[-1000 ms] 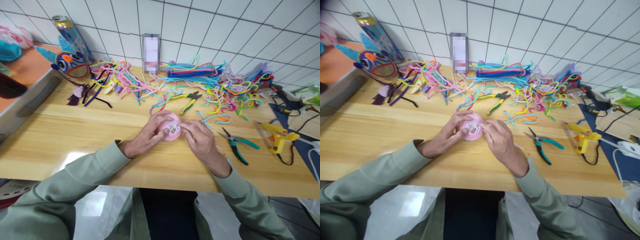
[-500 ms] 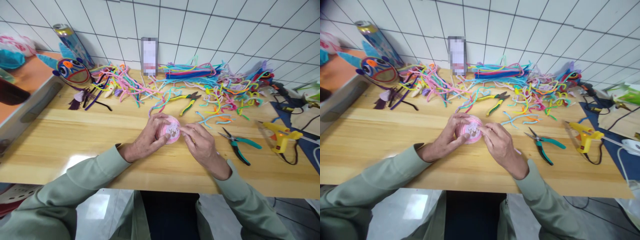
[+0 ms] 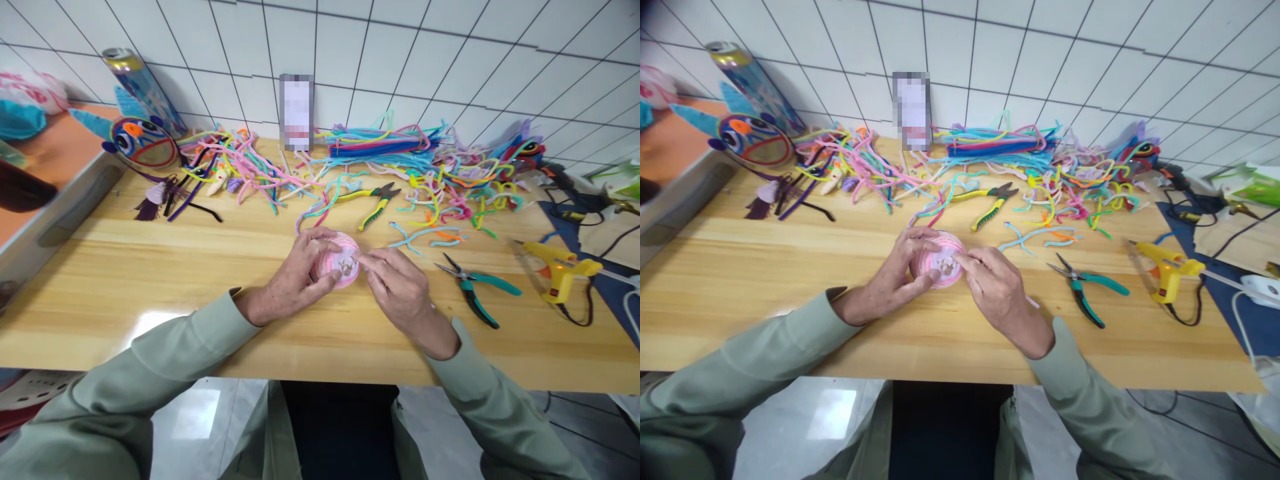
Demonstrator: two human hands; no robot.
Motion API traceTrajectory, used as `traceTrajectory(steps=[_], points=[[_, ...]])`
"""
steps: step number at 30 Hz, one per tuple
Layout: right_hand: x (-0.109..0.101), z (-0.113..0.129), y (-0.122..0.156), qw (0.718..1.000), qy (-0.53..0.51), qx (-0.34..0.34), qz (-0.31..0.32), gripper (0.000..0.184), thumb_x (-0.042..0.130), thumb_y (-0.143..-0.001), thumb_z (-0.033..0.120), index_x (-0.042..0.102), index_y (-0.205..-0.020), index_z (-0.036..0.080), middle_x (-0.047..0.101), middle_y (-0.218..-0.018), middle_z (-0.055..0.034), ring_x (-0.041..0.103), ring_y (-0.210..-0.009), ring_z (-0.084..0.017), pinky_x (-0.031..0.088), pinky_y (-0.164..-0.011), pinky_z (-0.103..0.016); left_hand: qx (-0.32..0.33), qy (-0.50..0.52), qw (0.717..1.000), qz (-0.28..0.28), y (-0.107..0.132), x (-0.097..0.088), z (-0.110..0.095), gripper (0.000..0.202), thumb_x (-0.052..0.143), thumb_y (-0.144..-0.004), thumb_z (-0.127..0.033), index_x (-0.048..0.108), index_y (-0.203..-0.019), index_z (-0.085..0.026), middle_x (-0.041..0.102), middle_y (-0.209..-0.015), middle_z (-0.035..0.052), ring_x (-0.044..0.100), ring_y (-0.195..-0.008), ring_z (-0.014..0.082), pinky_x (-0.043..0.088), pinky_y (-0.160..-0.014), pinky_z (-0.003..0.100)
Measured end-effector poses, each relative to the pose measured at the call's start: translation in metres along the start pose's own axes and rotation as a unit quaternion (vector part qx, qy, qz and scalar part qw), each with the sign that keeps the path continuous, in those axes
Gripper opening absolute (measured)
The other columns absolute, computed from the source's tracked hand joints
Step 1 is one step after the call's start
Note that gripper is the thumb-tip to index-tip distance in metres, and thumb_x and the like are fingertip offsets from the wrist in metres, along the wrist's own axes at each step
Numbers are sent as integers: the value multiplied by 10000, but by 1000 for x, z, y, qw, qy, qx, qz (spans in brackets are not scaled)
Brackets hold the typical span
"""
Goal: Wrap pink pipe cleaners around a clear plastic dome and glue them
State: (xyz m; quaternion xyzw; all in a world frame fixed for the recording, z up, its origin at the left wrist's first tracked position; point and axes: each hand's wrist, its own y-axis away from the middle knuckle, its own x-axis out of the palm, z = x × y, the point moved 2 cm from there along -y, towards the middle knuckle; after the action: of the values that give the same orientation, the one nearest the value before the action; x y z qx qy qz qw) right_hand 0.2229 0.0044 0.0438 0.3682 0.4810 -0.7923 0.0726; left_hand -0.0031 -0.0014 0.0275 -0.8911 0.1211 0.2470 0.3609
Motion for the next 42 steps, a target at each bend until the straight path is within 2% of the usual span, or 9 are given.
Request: traceTrajectory(steps=[3,7,13,19,24,28,36,42], points=[[1,1,0,1000,-7,1,0,408,587,-1011,20,759,-1300,251,765,-1023,-74,746,-920,-193,644,-823,-329,2,-23,1000,2,0,-2,0,394,638,-1025,-241,478,-1383,-276,546,-1416,135,514,-1420,305,465,-1208,617],[2,1,0,1000,-17,4,8,412,583,-1016,27,758,-1308,261,766,-1025,-70,747,-922,-190,642,-836,-330,21,-45,999,9,-2,-5,-1,462,653,-1026,-275,444,-1438,-281,541,-1390,136,506,-1400,306,485,-1188,592],[1,2,0,1000,-25,4,14,387,586,-1023,37,766,-1288,254,776,-1045,-75,753,-940,-188,647,-838,-321,33,-38,998,47,-4,-4,0,539,633,-1053,-326,425,-1549,-290,547,-1476,156,484,-1454,336,425,-1233,611],[0,4,-4,999,-35,-2,5,362,579,-1028,33,778,-1260,227,777,-1037,-80,755,-938,-182,646,-839,-310,15,21,996,80,-4,-7,-4,410,417,-1148,-336,492,-1550,-301,558,-1529,132,466,-1517,305,399,-1282,593],[-1,6,-4,998,-49,11,24,406,587,-1028,46,778,-1303,274,777,-1037,-64,758,-945,-184,651,-835,-318,-23,41,996,76,-6,-13,-9,339,463,-1131,-316,574,-1450,-290,602,-1435,126,529,-1438,285,468,-1235,572],[1,5,-2,997,-77,16,19,457,577,-1014,26,777,-1316,306,787,-1086,-61,758,-970,-185,657,-847,-333,-34,34,996,80,-7,-14,-11,339,505,-1113,-318,579,-1444,-302,601,-1405,127,522,-1430,291,464,-1230,590],[0,2,2,998,-61,23,24,391,587,-1020,54,763,-1298,265,753,-1075,-77,745,-970,-182,643,-834,-319,-38,2,997,73,-5,-12,-10,280,497,-1118,-369,589,-1361,-262,603,-1365,134,511,-1394,294,459,-1210,564],[-2,-2,8,998,-52,31,9,400,596,-1017,69,769,-1293,301,762,-1065,-63,743,-949,-186,639,-821,-331,-22,-4,999,46,-4,-10,-7,269,489,-1118,-369,572,-1349,-257,585,-1333,124,516,-1360,285,462,-1198,537]])
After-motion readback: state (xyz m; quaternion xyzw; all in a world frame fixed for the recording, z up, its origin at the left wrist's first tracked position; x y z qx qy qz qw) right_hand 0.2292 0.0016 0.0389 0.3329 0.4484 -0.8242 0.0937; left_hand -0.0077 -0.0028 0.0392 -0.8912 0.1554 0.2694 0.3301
